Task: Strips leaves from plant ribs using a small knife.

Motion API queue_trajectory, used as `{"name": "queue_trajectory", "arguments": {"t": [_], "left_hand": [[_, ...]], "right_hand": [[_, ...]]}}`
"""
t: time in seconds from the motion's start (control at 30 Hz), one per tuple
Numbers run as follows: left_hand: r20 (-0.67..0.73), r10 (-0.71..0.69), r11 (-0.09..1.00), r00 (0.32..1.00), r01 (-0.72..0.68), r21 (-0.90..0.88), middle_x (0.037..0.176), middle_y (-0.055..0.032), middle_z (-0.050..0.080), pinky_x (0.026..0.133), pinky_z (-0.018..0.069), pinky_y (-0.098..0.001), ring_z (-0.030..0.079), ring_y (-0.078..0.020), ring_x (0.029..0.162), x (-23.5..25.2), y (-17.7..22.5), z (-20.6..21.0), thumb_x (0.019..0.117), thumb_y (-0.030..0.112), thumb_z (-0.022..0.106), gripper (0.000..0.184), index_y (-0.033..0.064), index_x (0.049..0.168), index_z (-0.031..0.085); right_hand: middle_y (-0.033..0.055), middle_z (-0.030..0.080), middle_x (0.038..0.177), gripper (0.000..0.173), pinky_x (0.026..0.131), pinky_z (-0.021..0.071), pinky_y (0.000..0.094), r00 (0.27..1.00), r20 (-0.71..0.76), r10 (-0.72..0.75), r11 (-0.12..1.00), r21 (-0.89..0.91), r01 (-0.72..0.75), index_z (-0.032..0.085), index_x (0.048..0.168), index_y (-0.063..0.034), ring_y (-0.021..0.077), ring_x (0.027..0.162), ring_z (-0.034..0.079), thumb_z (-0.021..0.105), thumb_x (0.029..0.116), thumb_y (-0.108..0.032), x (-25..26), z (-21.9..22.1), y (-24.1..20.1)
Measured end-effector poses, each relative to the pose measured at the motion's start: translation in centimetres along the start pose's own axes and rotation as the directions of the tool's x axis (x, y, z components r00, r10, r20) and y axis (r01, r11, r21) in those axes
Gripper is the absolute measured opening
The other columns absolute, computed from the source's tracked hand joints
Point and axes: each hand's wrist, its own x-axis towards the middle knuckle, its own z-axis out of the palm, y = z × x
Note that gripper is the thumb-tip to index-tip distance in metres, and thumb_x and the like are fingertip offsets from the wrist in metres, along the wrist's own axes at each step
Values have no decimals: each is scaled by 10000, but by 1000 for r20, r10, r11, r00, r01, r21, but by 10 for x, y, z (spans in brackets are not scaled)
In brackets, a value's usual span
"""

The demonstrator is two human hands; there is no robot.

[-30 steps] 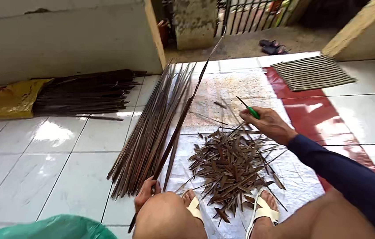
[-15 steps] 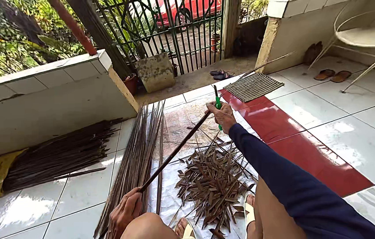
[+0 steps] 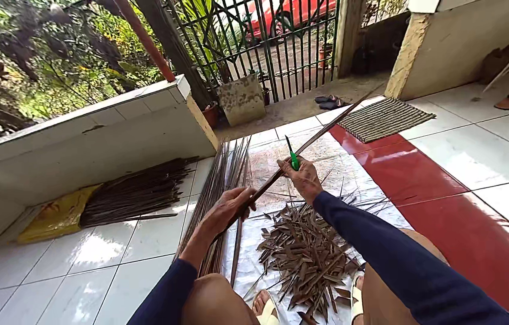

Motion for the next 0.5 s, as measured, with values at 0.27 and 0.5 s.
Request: {"name": "queue_trajectory", "arguments": {"t": [0.27,0.5], "left_hand": [[-101,51,993,994,-61,-102,660,-38,571,424,406,-216,479,-89,470,39,9,31,1078,256,558,261,39,1154,680],[-177,-2,973,984,-38,-226,771,-80,634,421,389,-206,475,-89,480,37,-8,12,1088,199,512,254,30,1195,669]], "right_hand": [[23,651,790,447,686,530,419,970,236,-54,992,-98,79,668,1133,-131,167,700,623,565,1016,-550,-17,7,-3],[-9,641,775,379,662,522,381,939,313,-141,965,-169,201,639,1398,-278,130,651,586,464,1091,-417,-20,-5,15]]}}
